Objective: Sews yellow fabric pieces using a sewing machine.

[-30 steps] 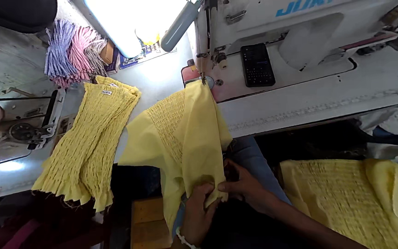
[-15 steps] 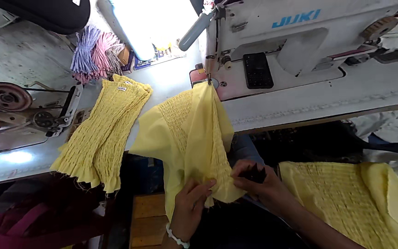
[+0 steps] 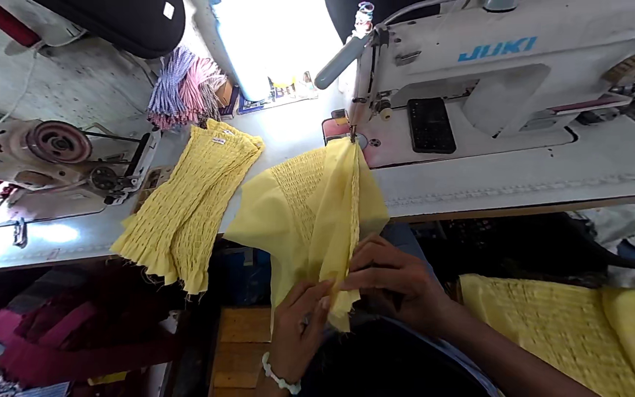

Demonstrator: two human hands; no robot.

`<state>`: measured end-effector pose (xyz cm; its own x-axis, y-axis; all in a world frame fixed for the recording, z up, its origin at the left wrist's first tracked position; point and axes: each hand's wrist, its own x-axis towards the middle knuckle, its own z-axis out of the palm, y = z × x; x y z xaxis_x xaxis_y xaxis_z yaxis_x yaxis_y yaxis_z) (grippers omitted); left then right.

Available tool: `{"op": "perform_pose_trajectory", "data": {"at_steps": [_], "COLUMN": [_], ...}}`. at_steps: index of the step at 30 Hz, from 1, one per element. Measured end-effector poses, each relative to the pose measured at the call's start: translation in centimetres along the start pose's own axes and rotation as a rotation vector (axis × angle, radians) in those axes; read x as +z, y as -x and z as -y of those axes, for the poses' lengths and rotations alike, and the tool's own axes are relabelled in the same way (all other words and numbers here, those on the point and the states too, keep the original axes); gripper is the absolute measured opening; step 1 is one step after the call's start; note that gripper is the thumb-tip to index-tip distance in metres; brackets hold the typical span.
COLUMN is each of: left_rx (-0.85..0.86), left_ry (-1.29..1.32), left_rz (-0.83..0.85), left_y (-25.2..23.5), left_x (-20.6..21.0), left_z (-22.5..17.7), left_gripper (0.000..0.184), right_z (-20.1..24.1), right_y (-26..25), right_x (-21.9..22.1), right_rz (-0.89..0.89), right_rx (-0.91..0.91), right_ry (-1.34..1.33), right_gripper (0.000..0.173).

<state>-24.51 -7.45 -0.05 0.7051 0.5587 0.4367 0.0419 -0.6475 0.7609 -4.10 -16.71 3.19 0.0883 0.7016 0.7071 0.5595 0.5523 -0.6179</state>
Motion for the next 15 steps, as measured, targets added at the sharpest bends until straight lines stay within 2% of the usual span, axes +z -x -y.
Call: {"op": "perform_pose_trajectory", "data": {"at_steps": [1,5,11,15], "left_rx": [-0.012,-0.019,-0.026,0.044], "left_ry": [-0.022,-0.075,0.186,0.202], "left_rz": [-0.046,-0.264,-0.444,-0.489], "left_y": [-0.1,-1.4,-3.6,-4.5], "left_x": [-0.3,-1.4,-2.9,-3.3], "left_z": [0.0,-0.4,-3.7,-4.7], "left_gripper": [0.032,0.017,0.041,0.043], "right_z": [0.1,0.4,1.0,1.5], "right_y": [-0.4,-2.5,-7.1,-9.1], "right_x": [0.1,0.5,1.6,1.9], "right_rz": [0.023,0.105,0.161,0.115], "right_rx": [-0.028,-0.104,-0.192,-0.187], "right_ry": [0.013,0.079,0.138,0.137], "right_gripper": [0.01,0.005,0.008,0.006]}}
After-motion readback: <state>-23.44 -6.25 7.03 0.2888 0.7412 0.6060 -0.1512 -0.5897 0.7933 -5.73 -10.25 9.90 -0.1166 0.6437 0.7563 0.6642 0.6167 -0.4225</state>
